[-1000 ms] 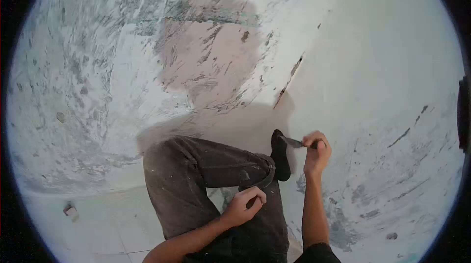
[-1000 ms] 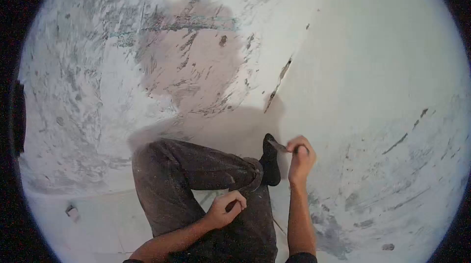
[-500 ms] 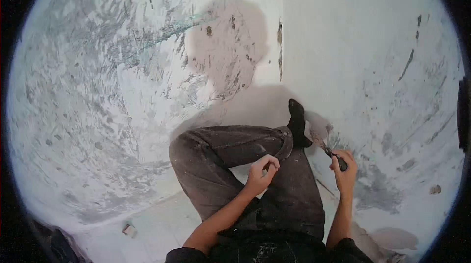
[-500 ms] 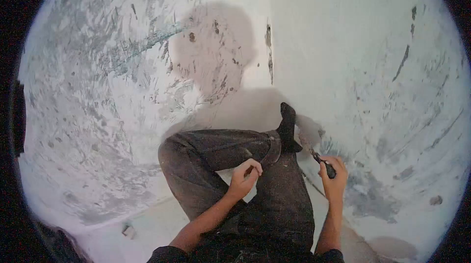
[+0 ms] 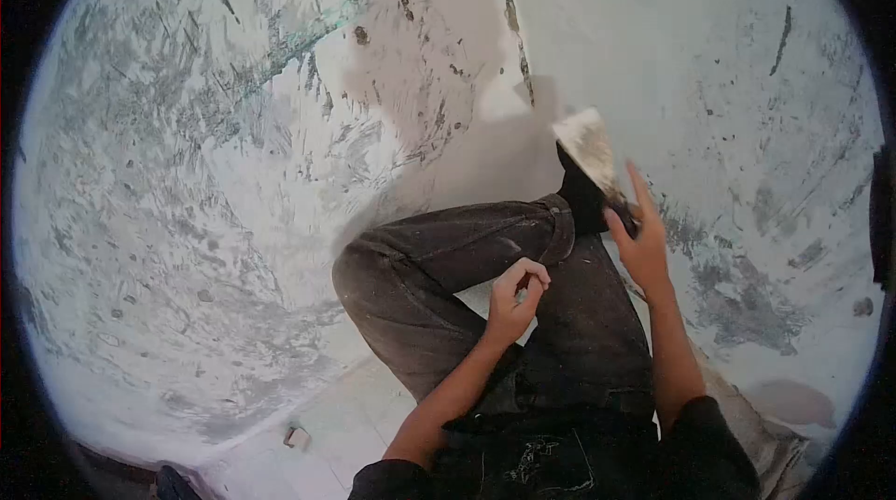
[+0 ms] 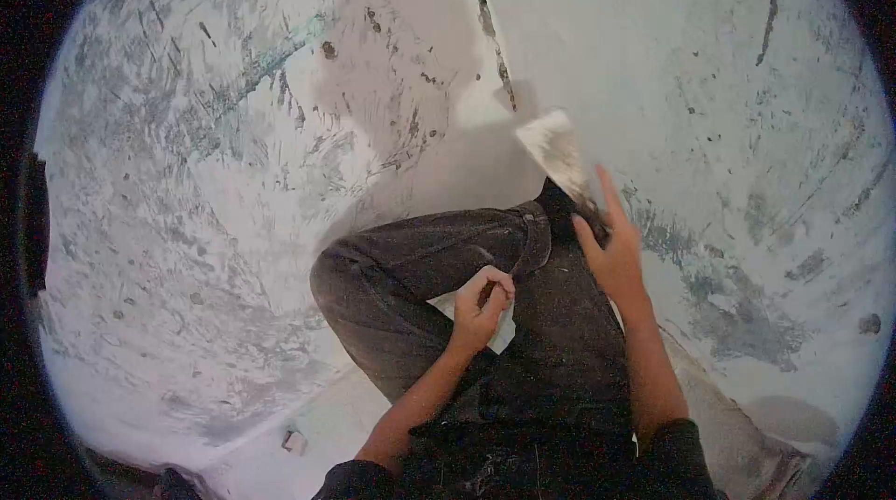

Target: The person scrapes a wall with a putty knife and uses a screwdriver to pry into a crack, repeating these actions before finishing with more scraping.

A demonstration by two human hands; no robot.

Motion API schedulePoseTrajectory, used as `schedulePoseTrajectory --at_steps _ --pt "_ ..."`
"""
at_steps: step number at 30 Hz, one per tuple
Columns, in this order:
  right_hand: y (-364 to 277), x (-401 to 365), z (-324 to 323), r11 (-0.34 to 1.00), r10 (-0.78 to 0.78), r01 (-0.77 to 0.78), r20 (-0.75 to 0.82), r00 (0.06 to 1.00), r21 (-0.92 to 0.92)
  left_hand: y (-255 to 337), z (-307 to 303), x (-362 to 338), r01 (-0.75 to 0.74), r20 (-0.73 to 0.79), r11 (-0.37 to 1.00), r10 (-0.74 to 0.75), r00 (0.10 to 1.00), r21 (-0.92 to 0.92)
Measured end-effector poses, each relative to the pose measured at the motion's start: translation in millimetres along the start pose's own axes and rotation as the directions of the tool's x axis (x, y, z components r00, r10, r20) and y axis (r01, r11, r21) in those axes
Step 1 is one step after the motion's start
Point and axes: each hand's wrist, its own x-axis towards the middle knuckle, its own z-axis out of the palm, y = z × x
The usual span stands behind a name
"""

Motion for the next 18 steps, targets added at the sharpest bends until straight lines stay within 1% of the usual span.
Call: schedulePoseTrajectory --at_steps 1,3,5,7,8,10,11,13,14,16,17,18 --pt "-8.2 16.7 8.3 0.999 -0.036 0.036 0.046 0.998 -0.002 0.5 0.7 0.9 -0.008 -0.015 1.000 0.008 1.000 -0.007" --pt "6.2 45.0 37.3 0.995 -0.095 0.085 0.189 0.977 0.058 1.4 -1.0 2.0 0.005 -0.008 1.000 -0.005 1.000 0.013" --pt "-3.3 65.1 62.9 0.999 0.049 -0.048 0.305 0.951 -0.008 1.8 -2.4 1.6 0.021 0.002 0.999 -0.021 1.000 0.037" --pt "8.8 79.8 97.7 0.996 -0.091 0.083 0.248 0.964 0.041 3.2 -1.1 1.0 0.032 -0.034 0.999 -0.032 0.999 -0.018" --pt "10.9 85.7 111.7 0.996 -0.086 0.079 0.245 0.966 0.041 4.9 -1.1 1.4 0.035 -0.029 0.999 -0.036 0.999 -0.017" --pt "14.8 94.7 136.4 0.966 -0.210 0.183 0.145 0.967 0.180 7.0 -1.8 1.6 0.022 -0.022 1.000 -0.022 1.000 0.010" --pt "18.0 98.9 146.2 0.967 -0.206 0.177 0.150 0.967 0.182 5.2 -1.9 1.6 0.029 -0.026 1.000 -0.028 0.999 0.010" --pt "20.2 103.3 161.9 0.981 -0.121 0.097 0.140 0.983 0.169 1.6 -1.3 0.1 0.038 -0.034 0.999 -0.039 0.999 -0.011" --pt "21.8 102.7 167.8 0.981 -0.114 0.088 0.150 0.982 0.171 0.5 -1.0 -1.3 0.049 -0.042 0.999 -0.049 0.998 -0.013" --pt "9.9 105.9 169.6 0.954 -0.168 0.157 0.023 0.986 0.256 0.7 -1.5 1.4 -0.037 -0.007 0.999 0.037 0.999 -0.003" --pt "3.9 106.9 167.8 0.954 -0.161 0.150 0.024 0.987 0.261 1.5 -3.1 2.5 -0.030 -0.007 1.000 0.030 1.000 0.002" --pt "-3.5 106.2 164.0 0.966 -0.100 0.088 0.037 0.994 0.242 4.3 -4.6 2.1 0.010 -0.029 0.999 -0.011 1.000 -0.046"
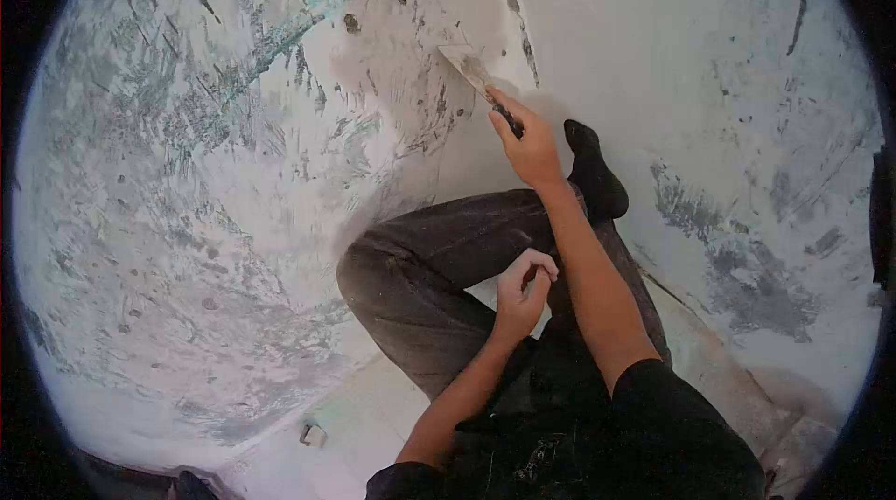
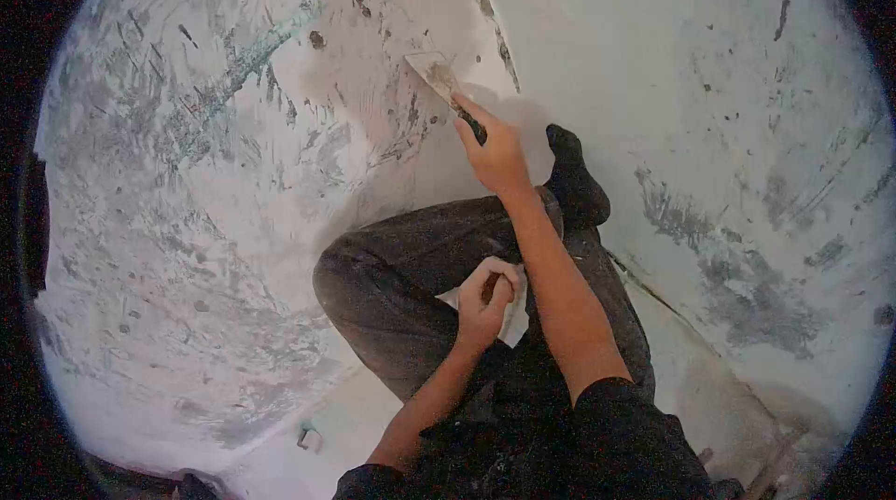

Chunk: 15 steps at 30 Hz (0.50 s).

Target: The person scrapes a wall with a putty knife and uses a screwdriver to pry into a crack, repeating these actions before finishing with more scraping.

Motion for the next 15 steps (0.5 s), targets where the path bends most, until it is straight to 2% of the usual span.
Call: schedulePoseTrajectory --at_steps 2,4,7,9,11,13,15 --pt "2.5 -3.3 1.6 0.997 0.074 -0.074 -0.008 0.997 -0.013 7.5 -0.2 -0.7 0.069 -0.036 0.995 -0.072 0.997 -0.065" --pt "12.2 -2.0 5.3 0.997 -0.064 0.067 -0.083 0.995 0.039 9.7 0.3 0.7 0.062 -0.052 0.993 -0.067 0.996 -0.100" --pt "15.9 -4.1 2.1 0.999 -0.016 0.020 -0.078 0.997 0.047 21.3 -4.5 12.6 0.020 -0.073 0.989 -0.031 0.997 -0.150" --pt "18.1 -2.1 -2.3 0.999 -0.002 0.005 -0.070 0.998 0.047 38.4 -14.3 29.2 -0.041 -0.155 0.998 0.032 0.987 -0.056" --pt "19.1 -1.8 -4.3 0.998 0.012 -0.010 -0.043 0.999 0.055 68.5 -30.2 60.4 0.016 -0.194 0.988 0.015 0.981 0.156" --pt "16.9 -0.6 -4.2 0.998 0.022 -0.020 -0.036 0.999 0.053 88.9 -53.0 102.2 0.098 -0.190 0.861 -0.002 0.982 0.498" --pt "19.7 -1.5 -2.6 0.995 0.042 -0.039 -0.025 0.999 0.089 90.0 -76.3 146.1 0.054 -0.120 0.746 0.036 0.992 0.664"
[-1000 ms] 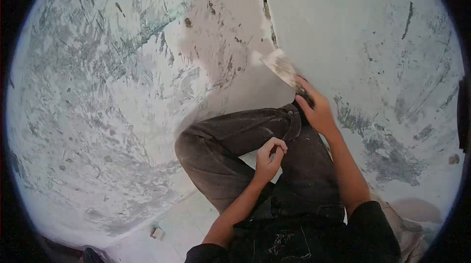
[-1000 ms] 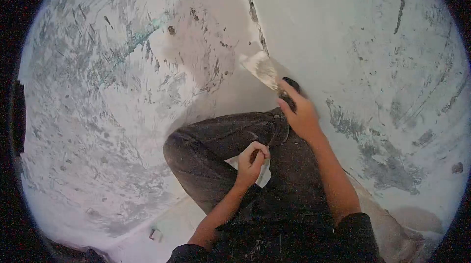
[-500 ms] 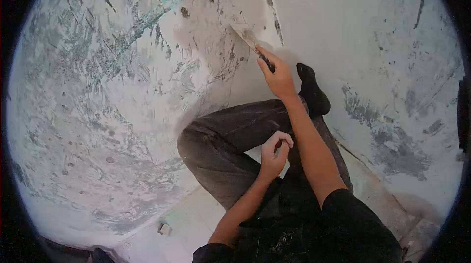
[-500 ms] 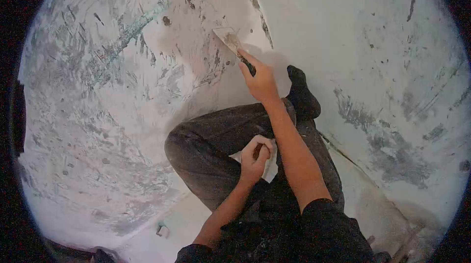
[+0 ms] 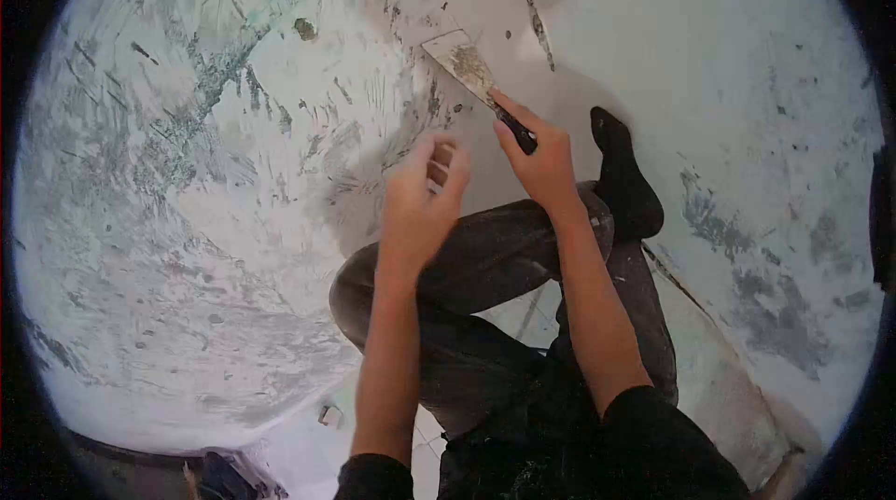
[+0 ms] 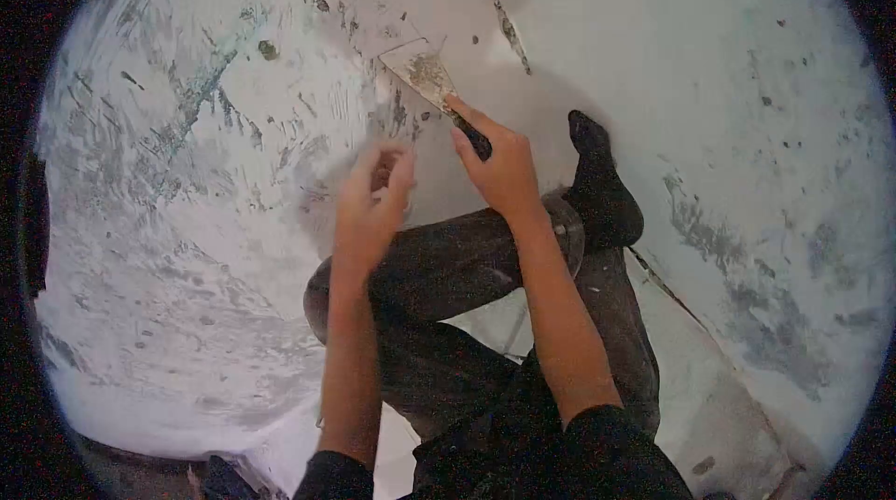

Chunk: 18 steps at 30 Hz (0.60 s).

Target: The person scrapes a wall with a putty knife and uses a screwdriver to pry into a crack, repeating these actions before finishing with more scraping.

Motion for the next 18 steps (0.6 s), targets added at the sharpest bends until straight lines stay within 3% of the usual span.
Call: schedulePoseTrajectory --at_steps 1,3,4,6,10,12,18 --pt "0.8 0.1 -0.1 1.000 0.014 -0.014 -0.003 1.000 0.022 0.4 -2.6 18.9 0.006 -0.007 1.000 -0.006 1.000 0.010" --pt "-1.8 1.6 -2.7 0.998 0.052 -0.053 0.027 0.998 0.029 3.9 -5.6 50.9 0.260 0.174 0.965 -0.259 0.950 0.019" --pt "-2.1 2.7 -3.4 0.995 0.091 -0.092 0.050 0.995 0.022 1.9 -2.7 64.3 0.262 0.169 0.965 -0.263 0.950 0.028" --pt "2.4 3.4 -2.4 0.997 0.065 -0.067 0.040 0.997 0.045 -1.5 8.3 83.1 0.366 0.196 0.917 -0.334 0.922 -0.158" --pt "0.5 6.9 -5.7 0.998 0.062 -0.063 0.035 0.997 0.031 -8.6 27.2 99.2 0.335 0.183 0.903 -0.294 0.938 -0.268" --pt "2.6 6.3 -6.0 0.998 0.055 -0.055 0.043 0.998 0.000 -14.4 36.0 101.0 0.197 0.069 0.911 -0.184 0.980 -0.362" --pt "5.2 -1.5 -2.5 0.996 0.040 -0.035 0.055 0.998 -0.085 -14.6 44.1 104.6 0.125 0.006 0.912 -0.133 0.991 -0.390"
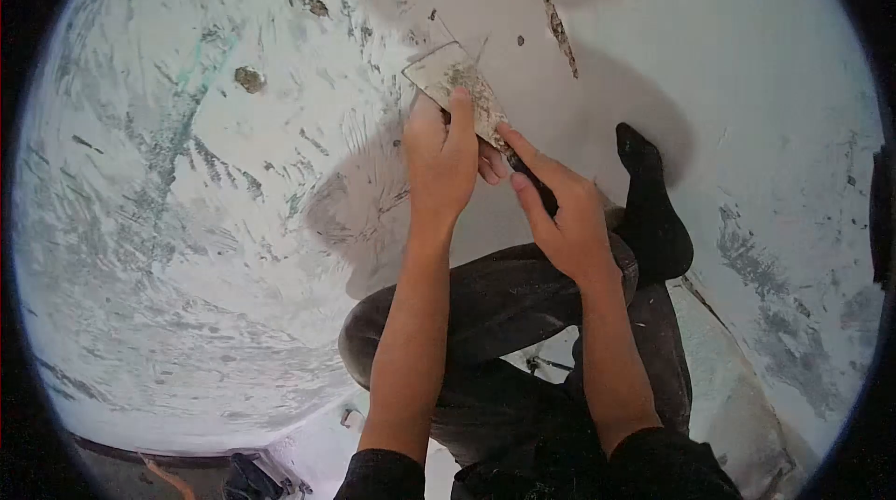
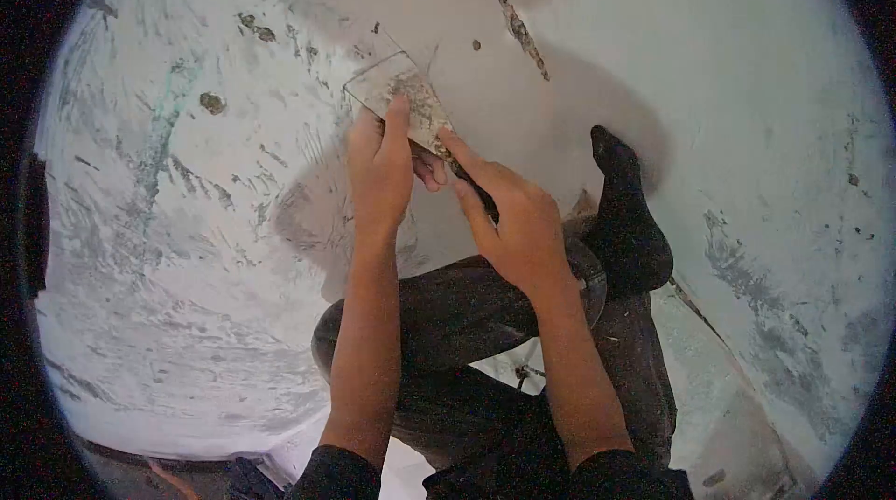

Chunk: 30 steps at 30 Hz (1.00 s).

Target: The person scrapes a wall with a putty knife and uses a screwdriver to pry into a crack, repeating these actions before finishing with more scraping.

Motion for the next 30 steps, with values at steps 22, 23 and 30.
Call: schedulePoseTrajectory --at_steps 22,23,30 --pt "18.0 -5.4 25.2 0.991 -0.082 0.067 -0.129 0.988 -0.115 -14.7 5.6 2.8 -0.086 -0.063 0.996 0.087 0.994 0.009" --pt "19.2 -7.5 27.2 0.990 -0.087 0.072 -0.129 0.988 -0.118 -15.2 3.7 2.3 -0.074 -0.057 0.997 0.075 0.996 0.032" --pt "8.7 -7.5 23.3 0.990 -0.141 0.134 -0.198 0.970 -0.051 -15.6 -0.5 -6.0 -0.054 -0.054 0.998 0.055 0.997 0.026"
